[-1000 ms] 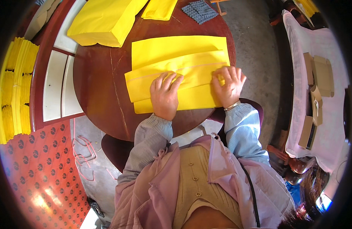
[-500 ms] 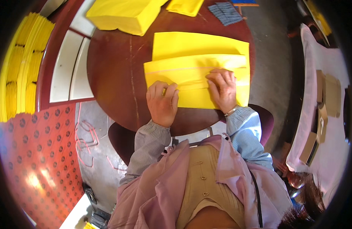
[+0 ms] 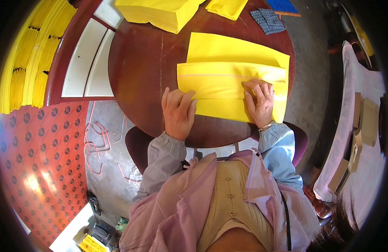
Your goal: The person folds yellow paper sheets on a round table, repeatedly folding and unfolding them to create creases. They handle multiple sheets, stacking some and moving others aside while continuing the folding process.
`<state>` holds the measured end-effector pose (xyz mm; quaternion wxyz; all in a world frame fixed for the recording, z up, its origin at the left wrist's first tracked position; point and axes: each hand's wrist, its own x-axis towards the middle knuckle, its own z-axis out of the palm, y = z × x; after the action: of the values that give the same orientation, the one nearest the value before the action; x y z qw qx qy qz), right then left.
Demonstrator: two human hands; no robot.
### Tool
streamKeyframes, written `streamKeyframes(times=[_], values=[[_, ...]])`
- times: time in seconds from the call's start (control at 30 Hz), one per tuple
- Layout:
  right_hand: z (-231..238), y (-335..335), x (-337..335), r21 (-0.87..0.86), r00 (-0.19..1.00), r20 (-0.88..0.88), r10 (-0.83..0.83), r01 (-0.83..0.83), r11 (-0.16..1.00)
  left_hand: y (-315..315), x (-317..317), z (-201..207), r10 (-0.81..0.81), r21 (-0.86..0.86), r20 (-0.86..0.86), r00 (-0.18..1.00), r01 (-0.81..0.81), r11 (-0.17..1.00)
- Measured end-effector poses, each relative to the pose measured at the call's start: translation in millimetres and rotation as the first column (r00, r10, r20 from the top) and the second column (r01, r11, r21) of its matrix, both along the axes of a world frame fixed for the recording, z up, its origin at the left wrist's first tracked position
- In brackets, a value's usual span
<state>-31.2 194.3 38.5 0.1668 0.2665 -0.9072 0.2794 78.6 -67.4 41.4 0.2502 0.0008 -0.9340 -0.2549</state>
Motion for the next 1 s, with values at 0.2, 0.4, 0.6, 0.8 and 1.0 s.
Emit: streamKeyframes(times=[0.2, 0.4, 0.6, 0.8, 1.0], values=[[6, 1, 0, 0.059, 1.0, -0.003, 0.031, -0.031, 0.998, -9, -17, 4, 0.021, -0.089, 0.064, 0.998, -0.016, 0.996], [6, 2, 0, 0.052, 0.999, -0.025, 0.023, -0.022, 0.998, -16, -11, 2, 0.063, -0.124, 0.047, 0.997, -0.057, 0.991], [7, 3, 1, 0.105, 1.0, -0.006, 0.026, -0.025, 0.994, -18, -5, 13, 0.069, -0.127, 0.071, 0.995, -0.06, 0.99], [9, 2, 0, 0.124, 1.0, -0.005, 0.031, -0.03, 0.992, 11, -45, 20, -0.064, 0.036, -0.093, 0.994, 0.068, 0.997], [13, 1, 1, 0.12, 1.0, 0.015, 0.023, -0.024, 0.993, 50, -92, 0, -0.199, -0.017, 0.076, 0.977, 0.2, 0.98]])
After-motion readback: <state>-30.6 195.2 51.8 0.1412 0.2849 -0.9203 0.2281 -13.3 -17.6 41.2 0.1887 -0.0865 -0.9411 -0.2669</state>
